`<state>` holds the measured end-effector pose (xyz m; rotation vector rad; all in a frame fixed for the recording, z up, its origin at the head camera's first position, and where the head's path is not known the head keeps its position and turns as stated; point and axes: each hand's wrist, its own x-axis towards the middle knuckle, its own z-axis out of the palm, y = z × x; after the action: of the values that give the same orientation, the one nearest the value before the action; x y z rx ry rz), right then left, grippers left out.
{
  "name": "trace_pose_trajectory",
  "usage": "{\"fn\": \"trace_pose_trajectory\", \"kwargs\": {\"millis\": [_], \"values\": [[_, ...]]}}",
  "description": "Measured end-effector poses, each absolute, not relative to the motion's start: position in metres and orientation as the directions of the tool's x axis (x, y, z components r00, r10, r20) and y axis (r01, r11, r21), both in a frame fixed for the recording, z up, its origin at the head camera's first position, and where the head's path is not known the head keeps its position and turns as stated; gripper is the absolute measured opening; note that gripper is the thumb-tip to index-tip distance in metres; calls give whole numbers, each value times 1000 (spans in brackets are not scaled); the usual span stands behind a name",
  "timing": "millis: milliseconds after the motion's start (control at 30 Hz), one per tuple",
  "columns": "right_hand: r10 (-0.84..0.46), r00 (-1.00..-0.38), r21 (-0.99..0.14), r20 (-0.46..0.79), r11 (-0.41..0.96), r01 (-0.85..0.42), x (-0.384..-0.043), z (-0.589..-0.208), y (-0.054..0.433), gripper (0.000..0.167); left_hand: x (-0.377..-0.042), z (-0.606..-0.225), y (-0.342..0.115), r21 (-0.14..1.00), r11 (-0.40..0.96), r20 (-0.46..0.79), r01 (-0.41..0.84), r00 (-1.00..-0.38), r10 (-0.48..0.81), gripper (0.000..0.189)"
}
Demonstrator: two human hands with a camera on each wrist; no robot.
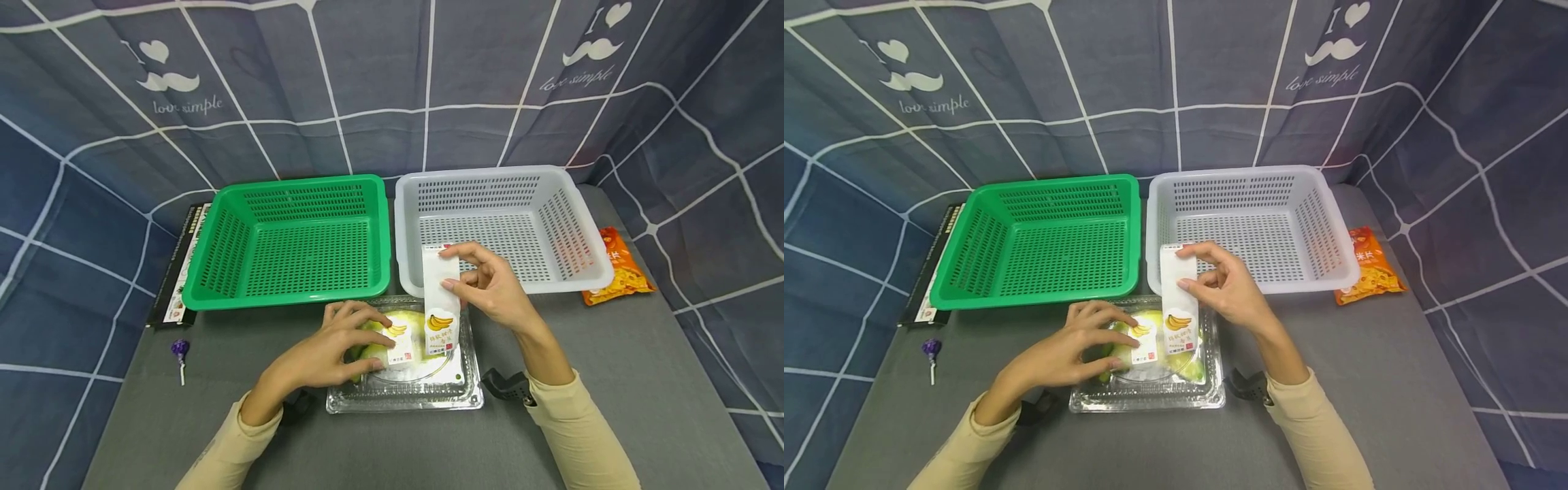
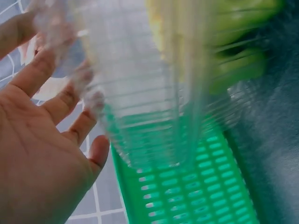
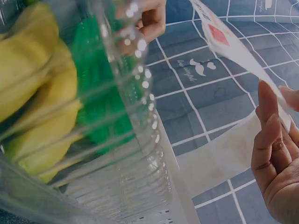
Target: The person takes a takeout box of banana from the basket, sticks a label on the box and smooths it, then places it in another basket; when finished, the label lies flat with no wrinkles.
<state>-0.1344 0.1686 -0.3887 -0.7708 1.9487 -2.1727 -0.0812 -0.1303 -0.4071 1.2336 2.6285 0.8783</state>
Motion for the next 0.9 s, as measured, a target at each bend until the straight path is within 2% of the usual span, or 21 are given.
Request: {"fn": "trace_pose_trajectory", "kwargs": {"millis": [200,333,467,600,700,800,900], "values": [[-408,-876,-967,256,-101,-235,-133,-389,168,38,-89,-389,-137,578,423,261,698,-649,715,28],[-478,-843,-968,247,-79,-239,-131,-389,169,36,-94,-372,-140,607,372,327,702,-648,688,31],[-610,-744,-959,272,-107,-263,-130,-388,172,39,-99,-356,-136,635,290,388,716,-620,681,33],[-726,-626,-937,284,-72,-342,-127,-388,174,43,-106,-346,-128,647,215,420,731,-577,700,30],[-813,-505,-915,289,-80,-395,-126,-388,175,46,-112,-343,-125,661,166,418,732,-543,728,23],[-872,-392,-904,294,-120,-411,-125,-387,174,49,-120,-344,-123,709,95,395,699,-505,768,19],[-897,-320,-900,305,-162,-404,-126,-387,173,48,-129,-349,-123,781,13,358,625,-464,810,21]]}}
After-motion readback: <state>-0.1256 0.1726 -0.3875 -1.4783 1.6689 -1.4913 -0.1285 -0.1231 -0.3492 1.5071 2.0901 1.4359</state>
